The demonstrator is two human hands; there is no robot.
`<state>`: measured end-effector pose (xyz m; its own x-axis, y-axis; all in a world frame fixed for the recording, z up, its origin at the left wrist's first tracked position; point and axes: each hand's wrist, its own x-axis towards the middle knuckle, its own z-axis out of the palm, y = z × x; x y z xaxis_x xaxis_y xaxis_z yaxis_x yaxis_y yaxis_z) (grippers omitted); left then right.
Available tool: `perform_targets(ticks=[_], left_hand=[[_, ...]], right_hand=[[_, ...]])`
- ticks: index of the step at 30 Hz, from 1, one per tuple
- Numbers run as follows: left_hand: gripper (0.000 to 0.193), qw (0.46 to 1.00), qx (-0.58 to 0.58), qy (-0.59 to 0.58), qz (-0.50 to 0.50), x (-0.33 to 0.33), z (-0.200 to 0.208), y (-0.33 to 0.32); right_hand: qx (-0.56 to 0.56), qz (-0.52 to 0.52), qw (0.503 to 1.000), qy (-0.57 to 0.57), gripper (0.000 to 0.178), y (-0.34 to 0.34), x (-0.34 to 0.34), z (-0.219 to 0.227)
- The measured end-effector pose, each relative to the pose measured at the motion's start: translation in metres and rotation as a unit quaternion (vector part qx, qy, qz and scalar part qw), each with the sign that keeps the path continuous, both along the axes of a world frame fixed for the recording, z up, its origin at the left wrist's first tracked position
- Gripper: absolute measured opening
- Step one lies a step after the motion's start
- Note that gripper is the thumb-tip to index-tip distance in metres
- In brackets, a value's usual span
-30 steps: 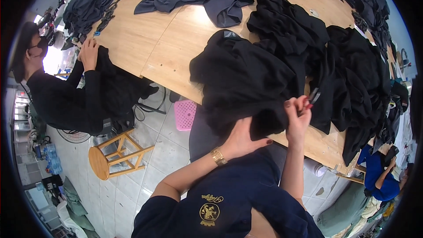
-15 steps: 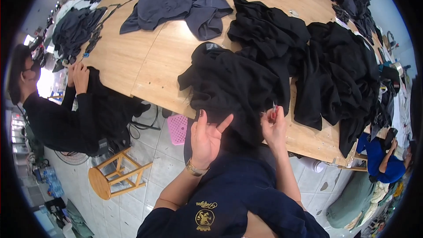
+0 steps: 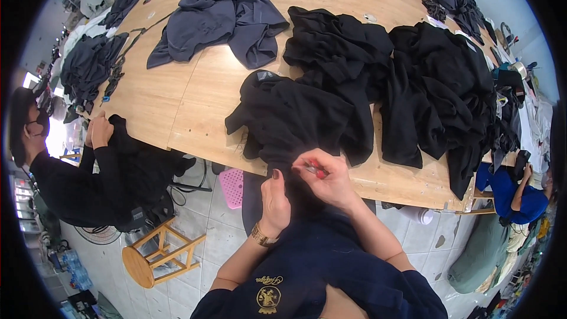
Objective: Trimming loose threads from black fabric garments using small snips.
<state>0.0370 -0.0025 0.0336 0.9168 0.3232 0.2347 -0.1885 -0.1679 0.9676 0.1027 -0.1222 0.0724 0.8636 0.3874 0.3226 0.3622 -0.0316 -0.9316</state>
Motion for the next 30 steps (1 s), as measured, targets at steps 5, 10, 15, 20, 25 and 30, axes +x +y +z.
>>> perform_targets(ticks=[5, 10, 15, 20, 25, 30], left_hand=[[0.047, 0.978, -0.132, 0.150, -0.052, -0.006, -0.005, 0.013], [0.047, 0.977, -0.156, 0.136, -0.046, -0.004, -0.002, 0.011], [0.045, 0.986, -0.061, 0.149, -0.053, -0.007, -0.008, 0.013], [0.043, 0.980, 0.026, 0.181, -0.082, -0.010, -0.003, 0.015], [0.045, 0.965, 0.147, 0.214, -0.043, -0.014, 0.001, 0.012], [0.041, 0.925, -0.380, 0.020, 0.023, 0.006, 0.010, -0.007]], right_hand=[[-0.006, 0.022, 0.989, 0.144, 0.017, -0.021, -0.004, -0.001], [-0.171, -0.051, 0.982, -0.058, 0.028, -0.027, 0.001, -0.014], [-0.220, -0.052, 0.970, -0.090, 0.031, -0.025, 0.002, -0.007], [-0.234, -0.064, 0.964, -0.112, 0.031, -0.023, 0.004, -0.005], [-0.240, -0.062, 0.961, -0.124, 0.031, -0.022, 0.004, -0.007], [-0.134, -0.082, 0.985, 0.067, 0.026, -0.025, 0.007, -0.015]])
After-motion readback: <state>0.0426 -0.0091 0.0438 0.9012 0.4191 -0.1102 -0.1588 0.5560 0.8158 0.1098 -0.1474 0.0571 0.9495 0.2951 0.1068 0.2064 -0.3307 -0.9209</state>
